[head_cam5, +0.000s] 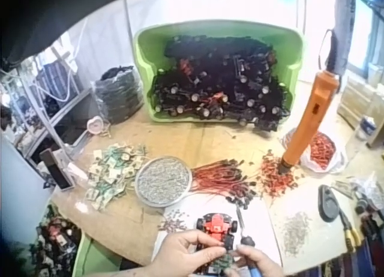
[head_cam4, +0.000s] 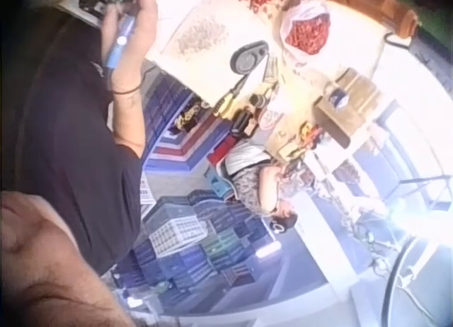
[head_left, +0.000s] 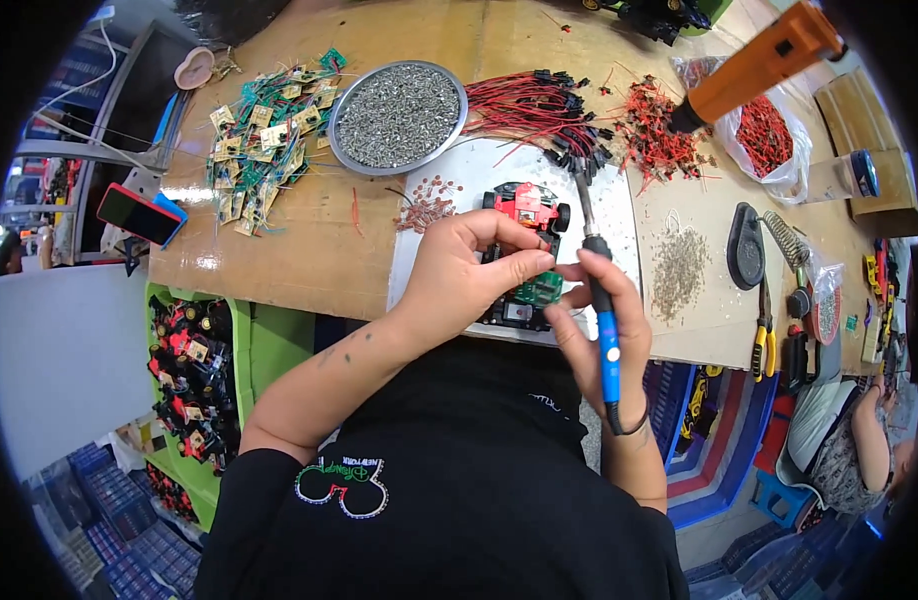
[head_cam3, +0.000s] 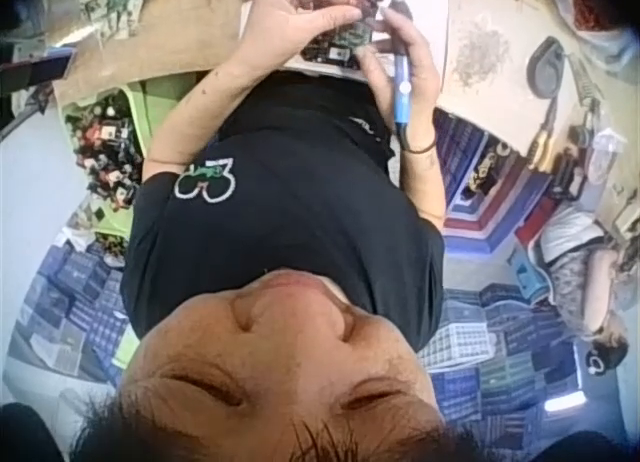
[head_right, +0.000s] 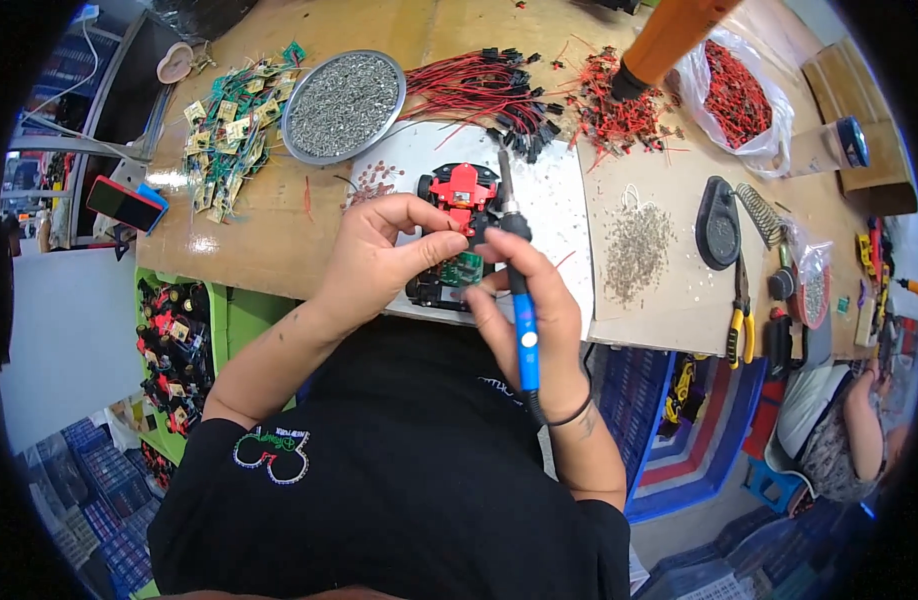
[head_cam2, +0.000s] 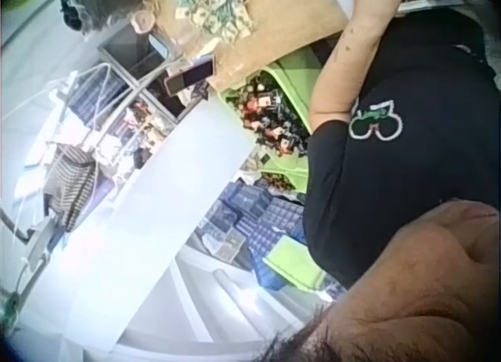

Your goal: Soldering electronic components and using an electric screwdriver to assemble a toy car chassis.

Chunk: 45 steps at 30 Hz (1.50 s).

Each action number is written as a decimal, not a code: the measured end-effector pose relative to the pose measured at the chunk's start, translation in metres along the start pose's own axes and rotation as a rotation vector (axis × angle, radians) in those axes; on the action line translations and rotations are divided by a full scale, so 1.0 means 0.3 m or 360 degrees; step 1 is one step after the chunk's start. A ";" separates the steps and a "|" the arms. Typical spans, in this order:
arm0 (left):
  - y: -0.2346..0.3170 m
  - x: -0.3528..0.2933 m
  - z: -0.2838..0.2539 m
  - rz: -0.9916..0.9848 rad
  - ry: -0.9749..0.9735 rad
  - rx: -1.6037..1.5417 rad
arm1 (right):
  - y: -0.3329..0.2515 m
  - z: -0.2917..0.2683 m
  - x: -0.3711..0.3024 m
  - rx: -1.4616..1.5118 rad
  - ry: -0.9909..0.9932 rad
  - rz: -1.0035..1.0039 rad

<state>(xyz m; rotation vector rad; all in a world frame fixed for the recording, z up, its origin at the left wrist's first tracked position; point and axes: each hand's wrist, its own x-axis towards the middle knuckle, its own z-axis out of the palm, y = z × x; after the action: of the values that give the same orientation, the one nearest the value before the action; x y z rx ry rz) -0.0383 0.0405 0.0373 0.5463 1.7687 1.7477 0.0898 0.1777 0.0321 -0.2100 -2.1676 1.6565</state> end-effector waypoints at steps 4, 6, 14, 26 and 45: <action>-0.015 -0.019 -0.032 -0.0122 0.0061 -0.0028 | -0.010 0.019 -0.013 0.0277 -0.0207 -0.0059; -0.029 -0.024 -0.067 -0.0292 -0.0023 0.0022 | 0.025 0.008 -0.037 0.0218 -0.0084 0.0017; -0.072 0.014 -0.164 -0.0535 -0.0258 -0.0013 | 0.060 0.058 -0.053 -0.0284 0.0128 0.0069; -0.068 -0.015 -0.048 -0.0378 -0.0535 -0.0262 | 0.088 0.055 -0.002 -0.0381 0.0186 -0.0002; -0.085 -0.035 -0.021 -0.0385 -0.0008 0.0327 | 0.065 0.039 0.010 -0.0661 0.0179 -0.0168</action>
<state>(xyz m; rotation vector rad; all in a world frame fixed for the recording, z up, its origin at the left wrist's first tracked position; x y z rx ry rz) -0.0319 0.0275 0.0130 0.4001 1.9352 1.4098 0.0800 0.1740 0.0118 -0.2913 -2.3678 1.0967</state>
